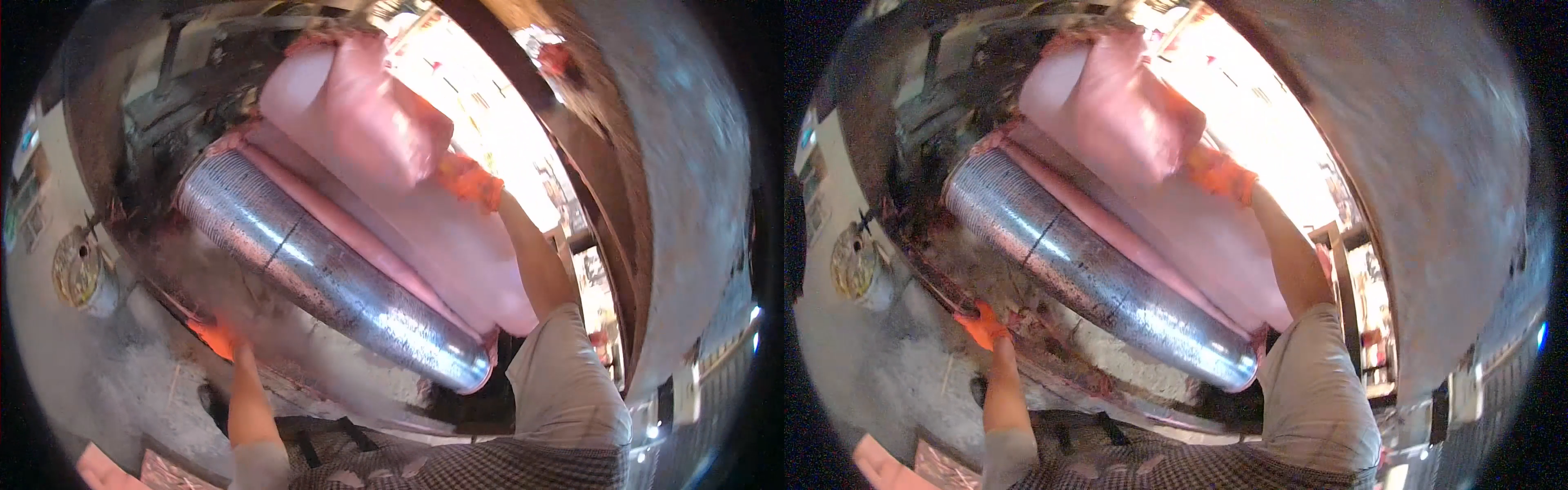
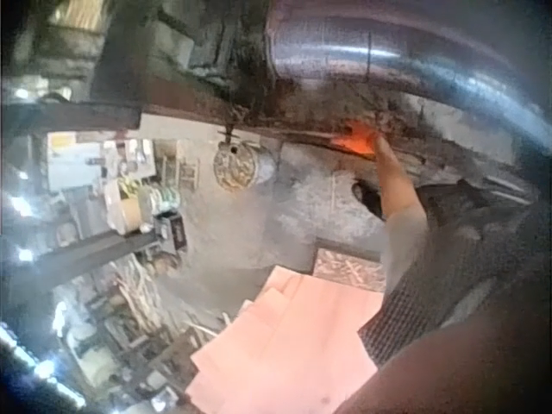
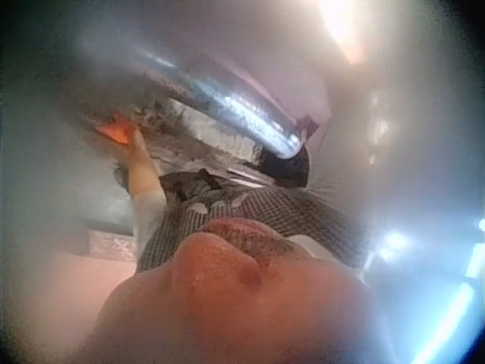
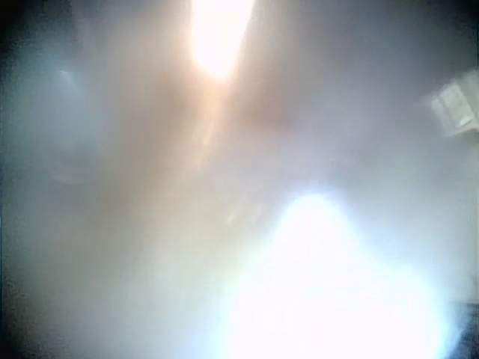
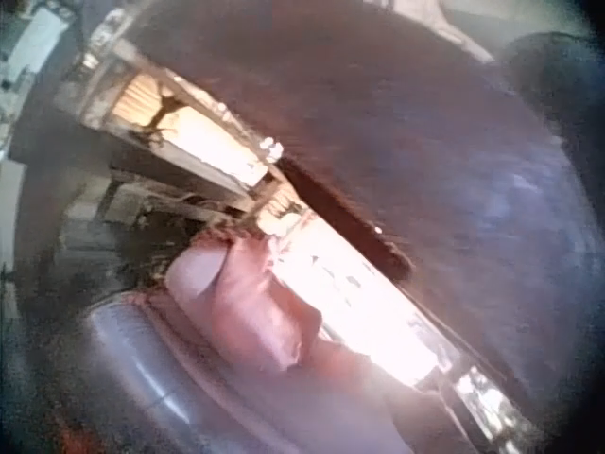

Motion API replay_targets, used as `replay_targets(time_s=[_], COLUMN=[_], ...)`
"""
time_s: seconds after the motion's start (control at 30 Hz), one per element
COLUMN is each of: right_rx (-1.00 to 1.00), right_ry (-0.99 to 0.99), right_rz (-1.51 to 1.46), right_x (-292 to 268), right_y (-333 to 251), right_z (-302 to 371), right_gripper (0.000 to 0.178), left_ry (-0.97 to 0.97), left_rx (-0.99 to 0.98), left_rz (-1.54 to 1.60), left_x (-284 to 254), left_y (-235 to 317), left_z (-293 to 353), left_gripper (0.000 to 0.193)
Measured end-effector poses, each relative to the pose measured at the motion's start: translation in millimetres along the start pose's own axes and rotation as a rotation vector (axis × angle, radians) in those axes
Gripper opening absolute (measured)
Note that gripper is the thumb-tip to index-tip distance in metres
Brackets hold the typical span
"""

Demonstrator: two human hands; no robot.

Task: Feeding thin wood veneer sheets through a glue spreading machine and stacking the coated sheets.

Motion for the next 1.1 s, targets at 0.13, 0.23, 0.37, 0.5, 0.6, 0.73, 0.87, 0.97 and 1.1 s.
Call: replay_targets(time_s=[0.13,0.23,0.37,0.5,0.6,0.73,0.87,0.97,1.1], right_rx=[0.591,0.828,0.808,0.692,1.158,1.75,1.982,1.953,1.997], right_ry=[-0.488,-0.938,-1.065,-1.22,-1.477,-1.689,-1.709,-1.658,-1.539], right_rz=[-1.257,-1.821,-1.465,-1.029,-1.386,-1.564,-1.784,-1.827,-2.147], right_x=[-88,-158,-227,-330,-404,-439,-450,-471,-449], right_y=[-20,-40,-139,-172,-239,-203,-174,-155,-134], right_z=[65,114,180,161,129,34,5,3,-14], right_gripper=[0.028,0.022,0.033,0.043,0.051,0.04,0.033,0.032,0.034], left_ry=[-0.15,-0.262,-0.711,-1.115,-1.169,-1.257,-1.013,-0.948,-0.953], left_rx=[0.094,0.161,-0.007,-0.241,-0.096,0.369,-0.254,-0.533,-0.763], left_rz=[0.064,0.052,0.378,0.304,-0.145,-0.413,-0.261,-0.389,-0.286], left_x=[-15,-8,54,88,27,-42,-134,-212,-283], left_y=[-16,-26,-93,-115,-64,-106,-199,-213,-237], left_z=[-11,-17,-95,-146,-119,-185,-257,-275,-317], left_gripper=[0.079,0.083,0.088,0.084,0.079,0.08,0.058,0.055,0.048])
Point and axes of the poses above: each hand's wrist, its own z-axis away from the middle knuckle, its own x-axis out of the palm, y = z × x, the point moved 3 cm from there along -z, towards the middle knuckle, and after that the axes turned 4 degrees about y, right-handed, at the moved point
